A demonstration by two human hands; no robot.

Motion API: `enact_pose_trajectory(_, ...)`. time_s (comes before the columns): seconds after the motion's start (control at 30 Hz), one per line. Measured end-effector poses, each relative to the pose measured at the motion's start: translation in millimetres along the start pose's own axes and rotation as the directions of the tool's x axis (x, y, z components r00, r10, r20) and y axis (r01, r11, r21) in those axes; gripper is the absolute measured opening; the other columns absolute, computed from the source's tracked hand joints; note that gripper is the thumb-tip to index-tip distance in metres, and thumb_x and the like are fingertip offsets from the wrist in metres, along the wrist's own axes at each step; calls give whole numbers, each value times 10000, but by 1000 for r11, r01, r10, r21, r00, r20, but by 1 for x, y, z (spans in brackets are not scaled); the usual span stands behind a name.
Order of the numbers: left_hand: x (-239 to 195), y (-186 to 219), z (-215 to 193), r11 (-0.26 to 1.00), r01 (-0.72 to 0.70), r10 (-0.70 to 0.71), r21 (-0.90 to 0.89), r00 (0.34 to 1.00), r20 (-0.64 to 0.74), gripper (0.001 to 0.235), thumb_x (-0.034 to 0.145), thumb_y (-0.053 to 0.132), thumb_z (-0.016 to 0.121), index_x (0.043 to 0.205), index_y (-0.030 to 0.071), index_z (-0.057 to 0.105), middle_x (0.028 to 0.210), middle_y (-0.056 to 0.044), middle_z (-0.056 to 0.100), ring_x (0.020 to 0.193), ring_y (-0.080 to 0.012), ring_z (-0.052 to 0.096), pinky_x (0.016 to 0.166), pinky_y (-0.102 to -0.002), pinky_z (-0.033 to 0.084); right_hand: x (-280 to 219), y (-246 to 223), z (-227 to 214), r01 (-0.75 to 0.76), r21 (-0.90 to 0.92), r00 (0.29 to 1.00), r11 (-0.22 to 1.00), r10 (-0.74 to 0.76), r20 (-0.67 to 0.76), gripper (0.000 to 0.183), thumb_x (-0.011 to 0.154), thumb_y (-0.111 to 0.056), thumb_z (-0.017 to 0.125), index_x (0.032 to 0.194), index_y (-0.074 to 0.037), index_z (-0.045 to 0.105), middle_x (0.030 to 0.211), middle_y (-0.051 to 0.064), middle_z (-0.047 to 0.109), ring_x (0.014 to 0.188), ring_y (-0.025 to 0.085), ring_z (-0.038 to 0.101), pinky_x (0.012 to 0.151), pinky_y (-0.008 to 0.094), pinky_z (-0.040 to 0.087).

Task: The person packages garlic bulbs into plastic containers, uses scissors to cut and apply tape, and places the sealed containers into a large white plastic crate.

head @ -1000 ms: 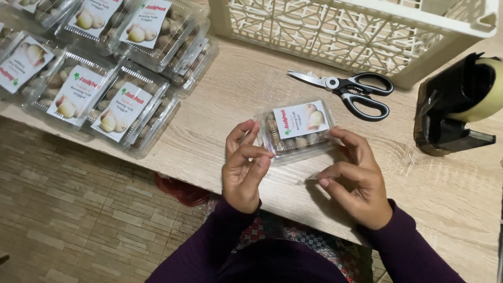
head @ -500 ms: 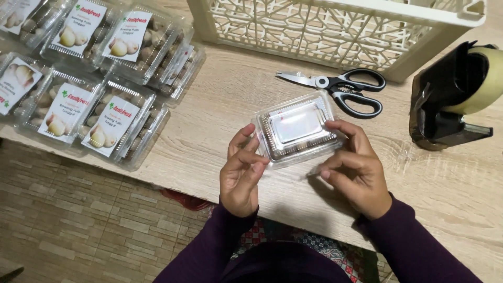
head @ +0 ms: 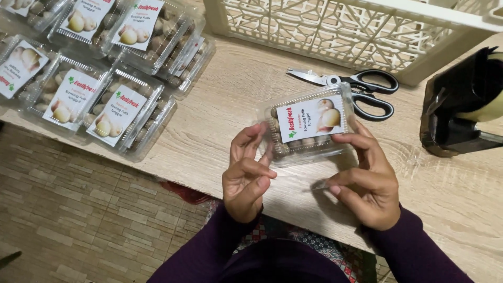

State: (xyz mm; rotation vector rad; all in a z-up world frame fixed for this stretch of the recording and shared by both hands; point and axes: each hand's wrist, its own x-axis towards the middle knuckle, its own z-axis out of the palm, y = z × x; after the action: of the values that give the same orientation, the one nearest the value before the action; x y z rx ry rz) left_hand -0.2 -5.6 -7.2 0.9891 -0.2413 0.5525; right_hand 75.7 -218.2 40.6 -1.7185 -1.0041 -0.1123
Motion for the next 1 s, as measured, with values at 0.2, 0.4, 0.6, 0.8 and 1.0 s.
enact_pose_trajectory(0.2,6,-7,-5,994,105,-102,21,989,-108,110,940,113,669,978,153,763,1521,-148,417,1518,-429,348,1236,-657,370,-3,5,3,-65,11,998,998,65,28,86,867,-103,670,806,-80,725,1411,191,514,1502,421,361,1310,665,324)
enact_pose_trajectory(0.4,4,-1,4,849,102,10,519,978,-209,48,967,224,676,985,226,720,1436,-83,491,1391,-266,476,1220,-489,345,-4,8,7,-226,-90,971,970,232,62,104,863,-188,698,829,-105,750,1383,169,550,1367,334,481,1255,576,283)
enact_pose_trajectory(0.6,5,-5,11,857,91,63,508,959,-278,161,868,87,828,1001,35,752,900,-90,693,846,-153,655,740,-264,530,-11,15,6,-106,-300,994,948,108,-10,118,892,-281,757,833,-179,767,1164,80,665,1148,352,522,1059,486,372)
enact_pose_trajectory(0.8,1,0,16,811,100,116,576,938,-327,283,821,121,880,1073,71,763,822,-40,736,768,-86,634,657,-201,480,-13,9,12,-72,-361,997,930,62,-37,114,904,-315,765,842,-220,753,929,-30,702,959,245,534,921,383,402)
enact_pose_trajectory(1.0,-2,-2,20,817,71,142,573,937,-319,301,820,131,881,1090,84,757,836,-47,744,767,-104,648,640,-197,475,-17,12,10,-44,-368,998,929,22,-63,145,955,-250,722,851,-153,691,905,25,675,953,288,532,910,396,414)
